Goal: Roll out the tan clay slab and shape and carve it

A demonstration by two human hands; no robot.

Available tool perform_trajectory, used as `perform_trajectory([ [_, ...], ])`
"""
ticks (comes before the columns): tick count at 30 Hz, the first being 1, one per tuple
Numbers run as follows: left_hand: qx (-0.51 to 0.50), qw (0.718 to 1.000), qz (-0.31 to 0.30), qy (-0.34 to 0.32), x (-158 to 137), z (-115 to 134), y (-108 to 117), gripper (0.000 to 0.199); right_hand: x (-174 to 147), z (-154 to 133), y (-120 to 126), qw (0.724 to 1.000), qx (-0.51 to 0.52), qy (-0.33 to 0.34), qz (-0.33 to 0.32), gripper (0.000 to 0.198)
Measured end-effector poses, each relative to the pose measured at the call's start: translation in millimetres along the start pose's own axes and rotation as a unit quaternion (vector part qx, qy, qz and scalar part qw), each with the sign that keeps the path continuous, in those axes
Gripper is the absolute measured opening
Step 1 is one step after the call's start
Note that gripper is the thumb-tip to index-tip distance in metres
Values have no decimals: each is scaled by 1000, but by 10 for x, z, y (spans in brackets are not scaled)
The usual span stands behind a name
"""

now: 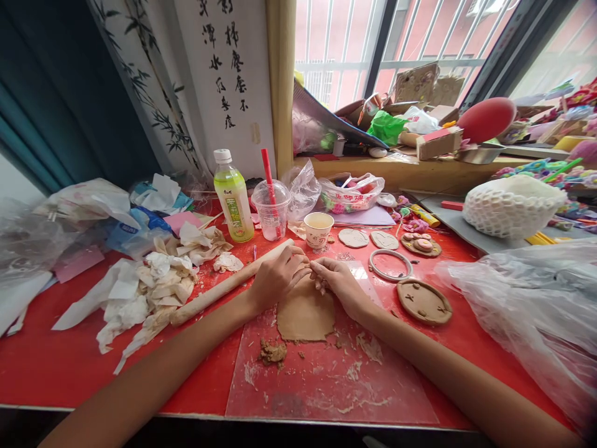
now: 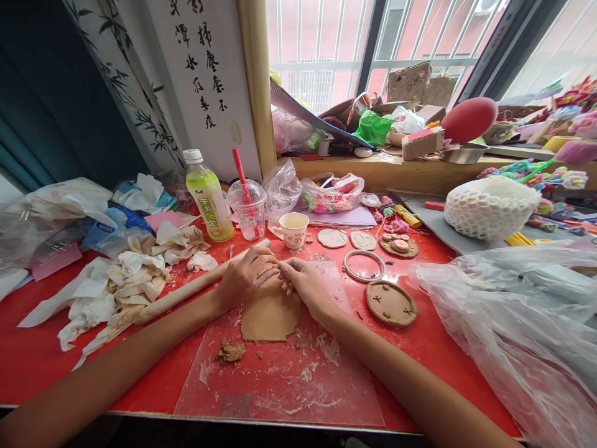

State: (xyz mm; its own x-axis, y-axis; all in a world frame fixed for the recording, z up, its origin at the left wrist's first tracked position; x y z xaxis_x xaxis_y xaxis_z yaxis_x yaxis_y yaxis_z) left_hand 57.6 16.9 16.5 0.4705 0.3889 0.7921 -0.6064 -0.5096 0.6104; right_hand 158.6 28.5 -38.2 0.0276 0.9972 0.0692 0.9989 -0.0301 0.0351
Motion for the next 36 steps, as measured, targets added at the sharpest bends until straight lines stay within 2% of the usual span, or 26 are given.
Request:
perform_trajectory([
  [17, -31, 999, 34, -13, 19, 29, 63, 20, -14, -42, -43, 1000, 5, -3, -9, 37],
  [22, -21, 999, 24, -35, 16, 68, 54, 21, -12, -23, -47, 1000, 15, 3, -11, 40],
  [36, -19, 999, 35, -12, 32, 41, 83, 21, -27, -31, -56, 1000, 6, 9, -17, 42],
])
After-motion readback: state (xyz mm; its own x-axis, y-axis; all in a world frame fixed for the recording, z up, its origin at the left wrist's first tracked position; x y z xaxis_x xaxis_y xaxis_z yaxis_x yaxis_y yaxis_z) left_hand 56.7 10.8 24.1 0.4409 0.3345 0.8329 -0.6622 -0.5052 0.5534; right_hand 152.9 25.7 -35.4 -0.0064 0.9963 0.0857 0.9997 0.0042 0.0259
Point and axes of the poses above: each hand's wrist, its own x-axis towards the middle knuckle, its own y-axis out of the back of the hand, z = x × y, the point moved 9 cm from there along x, towards the middle knuckle, and after that the axes turned 11 degrees about z, right-handed, at the moved point
